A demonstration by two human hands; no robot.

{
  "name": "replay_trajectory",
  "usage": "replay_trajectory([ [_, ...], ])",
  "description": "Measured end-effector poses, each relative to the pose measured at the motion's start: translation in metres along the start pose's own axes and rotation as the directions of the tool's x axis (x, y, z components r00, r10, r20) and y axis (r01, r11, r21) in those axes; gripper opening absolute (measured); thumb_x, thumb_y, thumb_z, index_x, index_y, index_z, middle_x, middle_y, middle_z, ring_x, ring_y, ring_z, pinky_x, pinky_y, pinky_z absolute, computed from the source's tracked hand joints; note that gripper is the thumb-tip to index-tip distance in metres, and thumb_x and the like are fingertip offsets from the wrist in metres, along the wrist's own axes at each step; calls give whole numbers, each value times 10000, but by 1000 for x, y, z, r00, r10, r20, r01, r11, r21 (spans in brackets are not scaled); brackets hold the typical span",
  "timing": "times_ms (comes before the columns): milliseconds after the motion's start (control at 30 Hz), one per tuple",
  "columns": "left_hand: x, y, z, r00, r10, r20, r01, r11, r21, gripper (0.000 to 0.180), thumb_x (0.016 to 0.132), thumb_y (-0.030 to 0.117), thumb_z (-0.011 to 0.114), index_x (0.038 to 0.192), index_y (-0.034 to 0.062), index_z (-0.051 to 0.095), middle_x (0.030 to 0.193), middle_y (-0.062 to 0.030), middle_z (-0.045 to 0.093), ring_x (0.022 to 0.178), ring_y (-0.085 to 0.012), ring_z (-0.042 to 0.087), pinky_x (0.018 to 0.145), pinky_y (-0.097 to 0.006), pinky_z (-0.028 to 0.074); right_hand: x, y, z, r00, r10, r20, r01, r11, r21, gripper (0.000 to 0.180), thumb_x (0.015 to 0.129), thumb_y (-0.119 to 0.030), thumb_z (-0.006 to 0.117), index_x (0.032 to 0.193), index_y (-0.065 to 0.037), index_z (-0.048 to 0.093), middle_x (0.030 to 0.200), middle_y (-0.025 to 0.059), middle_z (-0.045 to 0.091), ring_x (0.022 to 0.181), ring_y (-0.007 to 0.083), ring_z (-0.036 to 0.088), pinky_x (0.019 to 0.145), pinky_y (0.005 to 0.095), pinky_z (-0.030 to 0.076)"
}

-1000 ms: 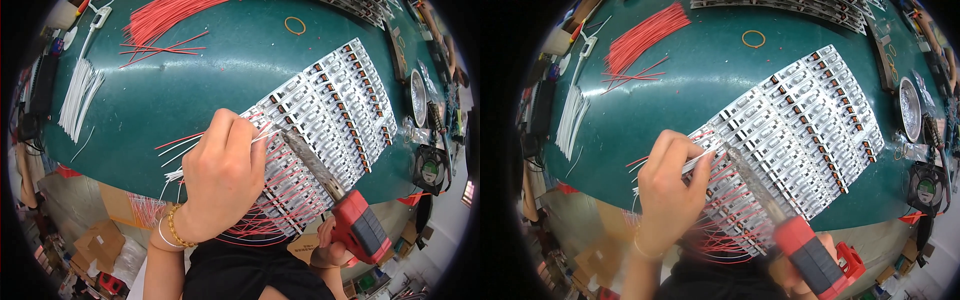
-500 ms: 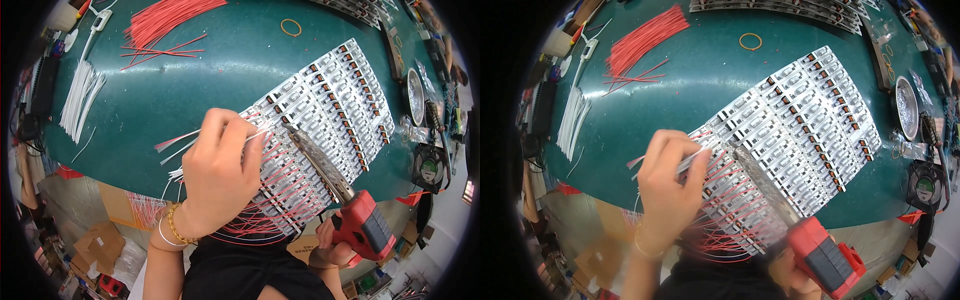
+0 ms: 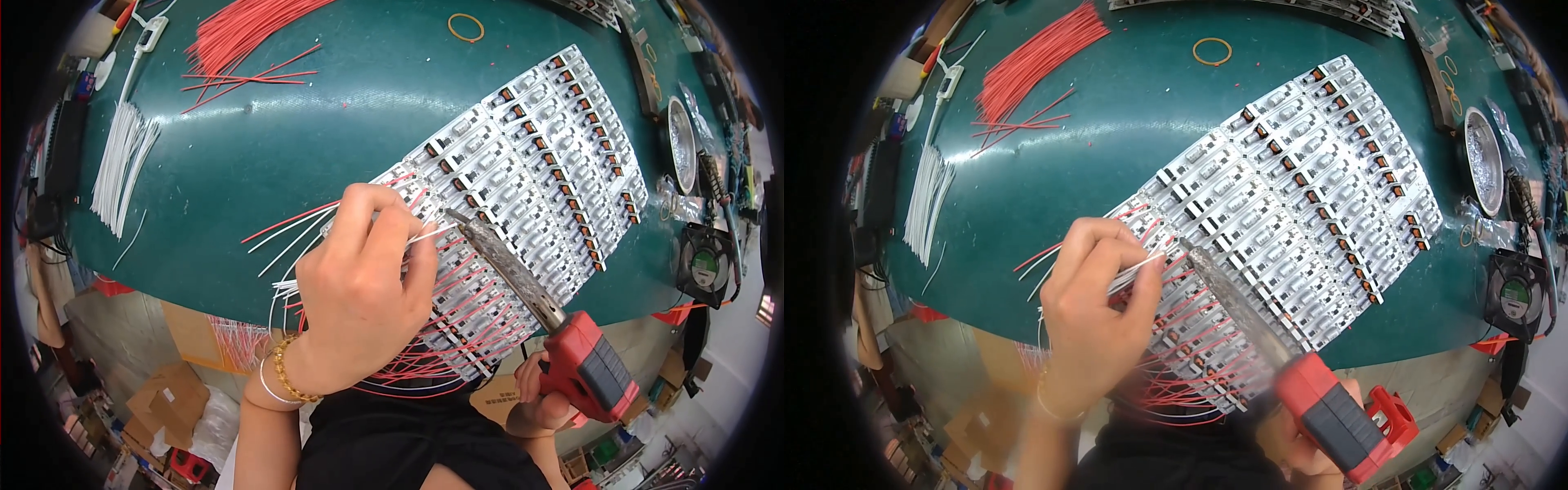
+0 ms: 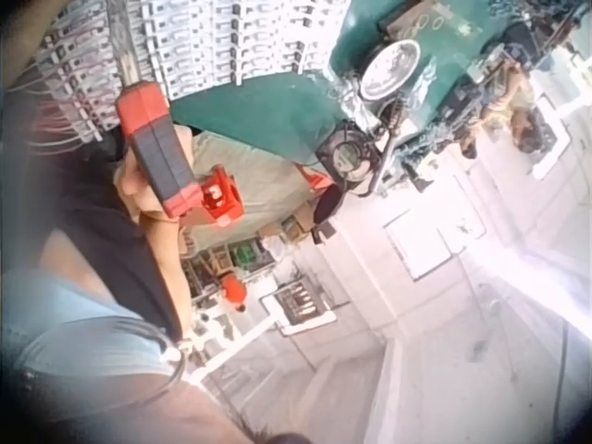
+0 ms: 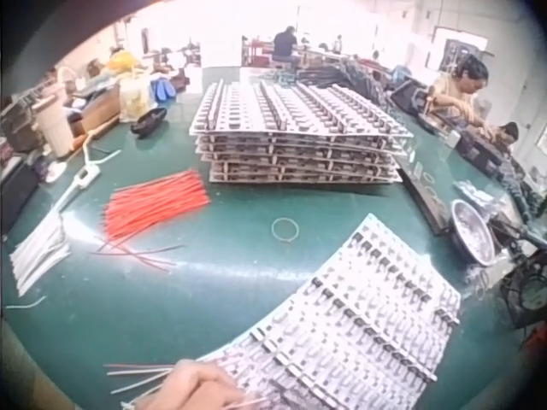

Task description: The person aligns circuit board panels on the work table, then solders white wires and red wires to the terminals of a panel using a soldering iron.

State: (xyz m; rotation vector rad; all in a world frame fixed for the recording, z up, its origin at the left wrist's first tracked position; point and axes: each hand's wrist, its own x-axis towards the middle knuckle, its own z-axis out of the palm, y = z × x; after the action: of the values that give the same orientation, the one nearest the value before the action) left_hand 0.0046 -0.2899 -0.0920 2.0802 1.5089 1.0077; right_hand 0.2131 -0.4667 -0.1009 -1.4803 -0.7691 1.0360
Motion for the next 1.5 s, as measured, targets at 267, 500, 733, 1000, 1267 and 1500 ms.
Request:
replay_trajectory([
  [267, 0, 2, 2, 1000, 5, 9, -6, 1000, 9, 143, 733, 34, 713, 770, 41, 576, 860, -61, 548, 513, -188, 546, 435, -306, 411, 0, -6, -9, 994, -16, 110, 31, 990, -137, 161, 696, -56, 698, 638, -4, 558, 539, 55, 552, 433, 147, 523, 402, 245, 362],
  [500, -2, -1, 0, 1000, 22, 16, -23, 999, 34, 147, 739, 41, 715, 775, 33, 574, 865, -67, 549, 515, -202, 549, 441, -308, 419, 11, -24, 16, 974, 62, 220, -146, 908, 393, 440, 713, -327, 856, 712, -1, 560, 567, 54, 556, 448, 147, 520, 411, 274, 368],
  [733, -6, 12, -8, 999, -40, -4, 38, 987, -158, 142, 744, 24, 722, 806, 27, 595, 885, -65, 567, 548, -193, 557, 461, -297, 431, -3, -22, 3, 981, 92, 170, -99, 995, 28, 934, 756, -704, 629, 1289, 39, 440, 487, -40, 425, 394, 99, 414, 448, 259, 362],
  [1000, -9, 10, 5, 999, 43, -6, -43, 999, 7, 144, 745, 21, 720, 805, 26, 589, 882, -68, 573, 585, -203, 578, 495, -309, 451, -13, 1, -19, 984, 7, 179, -17, 998, 56, 910, 759, -715, 614, 1255, 30, 448, 499, -37, 429, 420, 107, 427, 455, 260, 359],
  [1267, -9, 10, 7, 999, 34, -10, -33, 999, 32, 171, 712, 17, 728, 803, 31, 584, 877, -65, 573, 577, -203, 578, 490, -309, 448, 0, -5, -16, 915, 78, 395, -188, 950, 248, 198, 768, -164, 661, 678, -10, 575, 611, 71, 577, 480, 206, 523, 456, 332, 381],
  [1500, -9, 11, 7, 999, 36, -6, -36, 998, 42, 176, 689, 3, 715, 799, 33, 581, 869, -61, 569, 563, -204, 573, 480, -313, 443, -17, 6, -13, 977, -77, 197, 100, 989, -108, 858, 765, -661, 655, 1205, 56, 483, 527, -23, 464, 450, 124, 463, 480, 269, 397],
])
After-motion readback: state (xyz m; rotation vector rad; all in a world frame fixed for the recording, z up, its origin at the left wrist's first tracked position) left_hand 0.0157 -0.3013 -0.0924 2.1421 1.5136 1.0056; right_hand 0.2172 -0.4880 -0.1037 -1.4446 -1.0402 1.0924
